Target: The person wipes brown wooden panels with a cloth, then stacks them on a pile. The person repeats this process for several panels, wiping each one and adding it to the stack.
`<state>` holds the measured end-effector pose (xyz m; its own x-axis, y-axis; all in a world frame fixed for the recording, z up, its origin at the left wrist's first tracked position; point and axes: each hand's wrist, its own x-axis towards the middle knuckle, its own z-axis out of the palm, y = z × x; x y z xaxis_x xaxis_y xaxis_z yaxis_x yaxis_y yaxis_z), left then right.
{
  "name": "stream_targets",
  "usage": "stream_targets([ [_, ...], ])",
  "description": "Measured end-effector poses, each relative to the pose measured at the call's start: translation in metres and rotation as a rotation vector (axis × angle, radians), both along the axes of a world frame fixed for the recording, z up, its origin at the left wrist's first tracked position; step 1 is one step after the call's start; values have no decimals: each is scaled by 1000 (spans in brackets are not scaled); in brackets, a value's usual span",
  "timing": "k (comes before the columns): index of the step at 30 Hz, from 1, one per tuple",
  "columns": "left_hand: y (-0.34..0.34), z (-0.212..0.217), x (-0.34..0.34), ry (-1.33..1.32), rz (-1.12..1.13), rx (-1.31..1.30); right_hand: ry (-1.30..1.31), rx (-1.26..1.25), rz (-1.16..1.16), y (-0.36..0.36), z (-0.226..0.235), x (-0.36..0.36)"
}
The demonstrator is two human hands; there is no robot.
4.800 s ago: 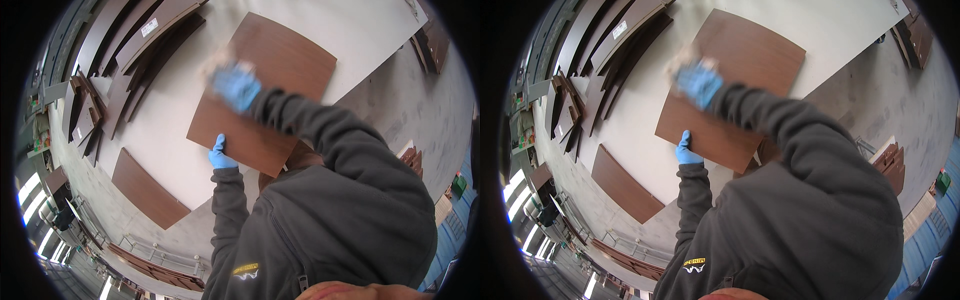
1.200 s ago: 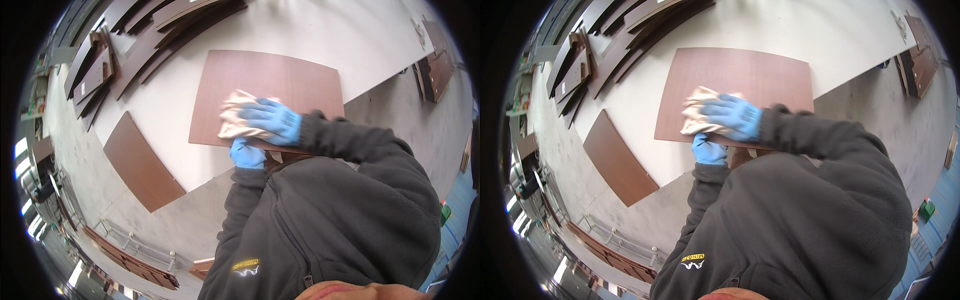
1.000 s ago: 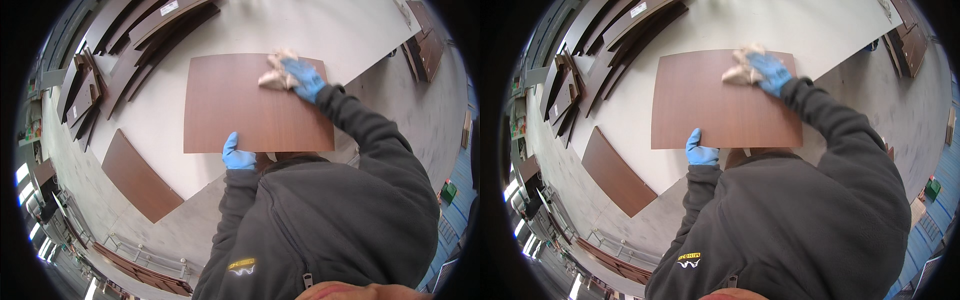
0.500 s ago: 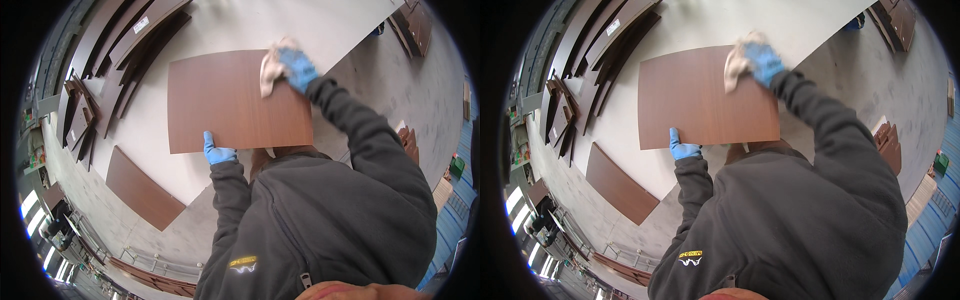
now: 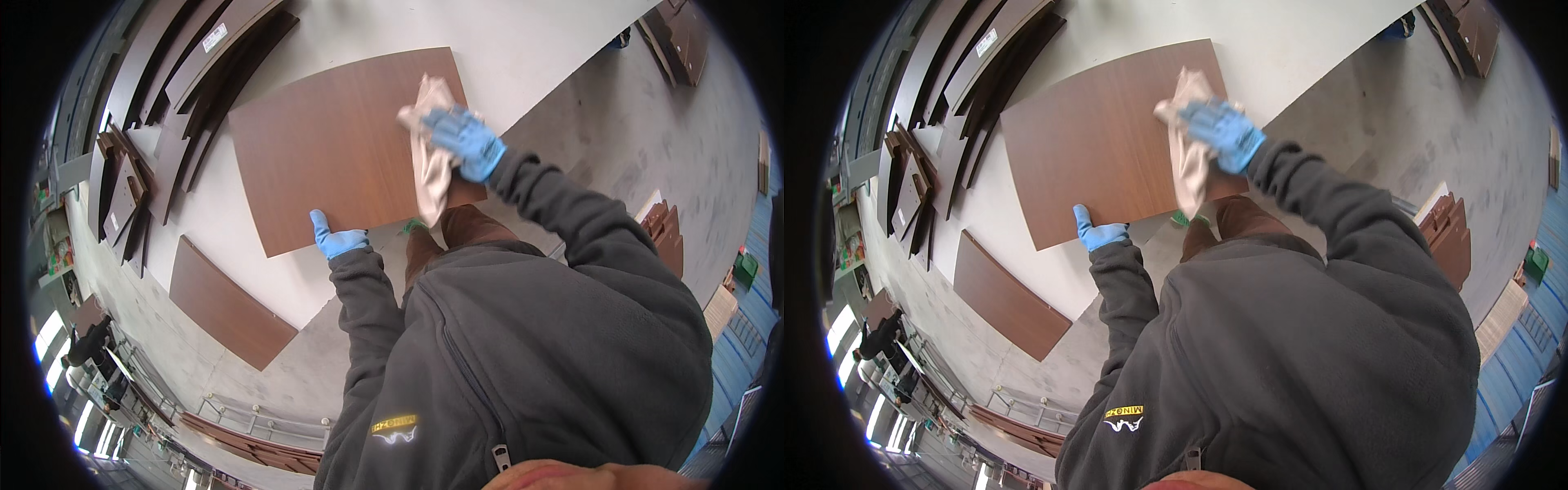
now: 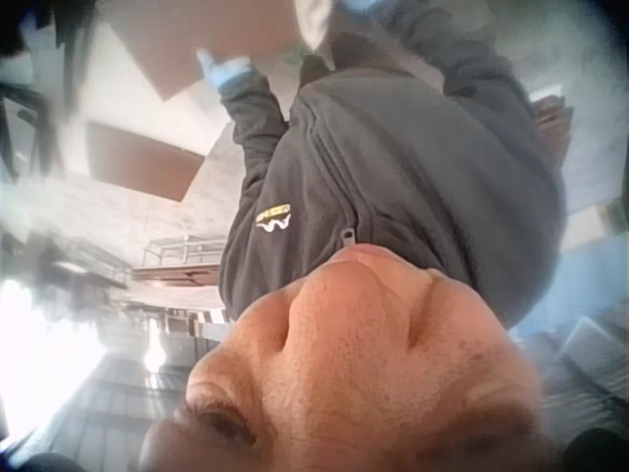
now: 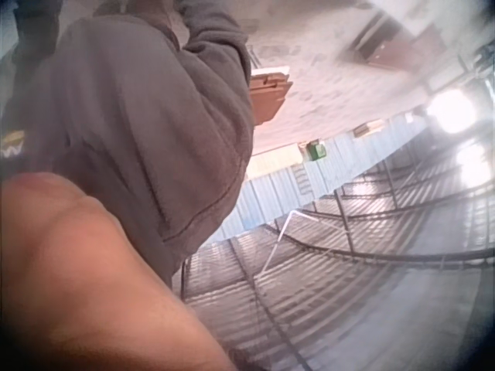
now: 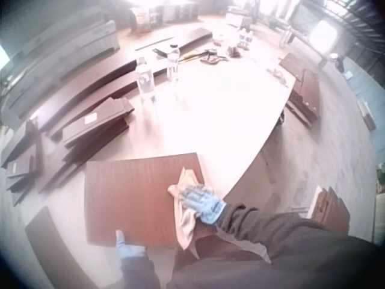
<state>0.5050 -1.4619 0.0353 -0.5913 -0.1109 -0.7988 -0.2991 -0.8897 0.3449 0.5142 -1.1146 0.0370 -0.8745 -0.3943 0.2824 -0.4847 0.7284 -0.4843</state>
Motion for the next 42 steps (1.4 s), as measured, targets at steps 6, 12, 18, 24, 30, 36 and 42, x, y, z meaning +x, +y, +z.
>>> stream_targets([
  [6,11,11,-4,55,-16,-111,48,-111,-382,32,5,-66],
  [12,22,14,-3,12,-6,-118,3,139,-36,-103,79,0],
  [18,22,10,-13,-90,-16,-27,-79,238,5,-61,33,45],
  [24,31,6,-21,-94,38,-18,-368,-226,-843,80,33,26],
  [30,32,18,-20,-33,-22,68,26,-294,-599,60,80,8],
  [36,21,21,-13,215,-175,154,43,11,-179,15,60,3],
  [42,-24,50,18,359,-24,330,-224,-275,-707,131,3,-28],
])
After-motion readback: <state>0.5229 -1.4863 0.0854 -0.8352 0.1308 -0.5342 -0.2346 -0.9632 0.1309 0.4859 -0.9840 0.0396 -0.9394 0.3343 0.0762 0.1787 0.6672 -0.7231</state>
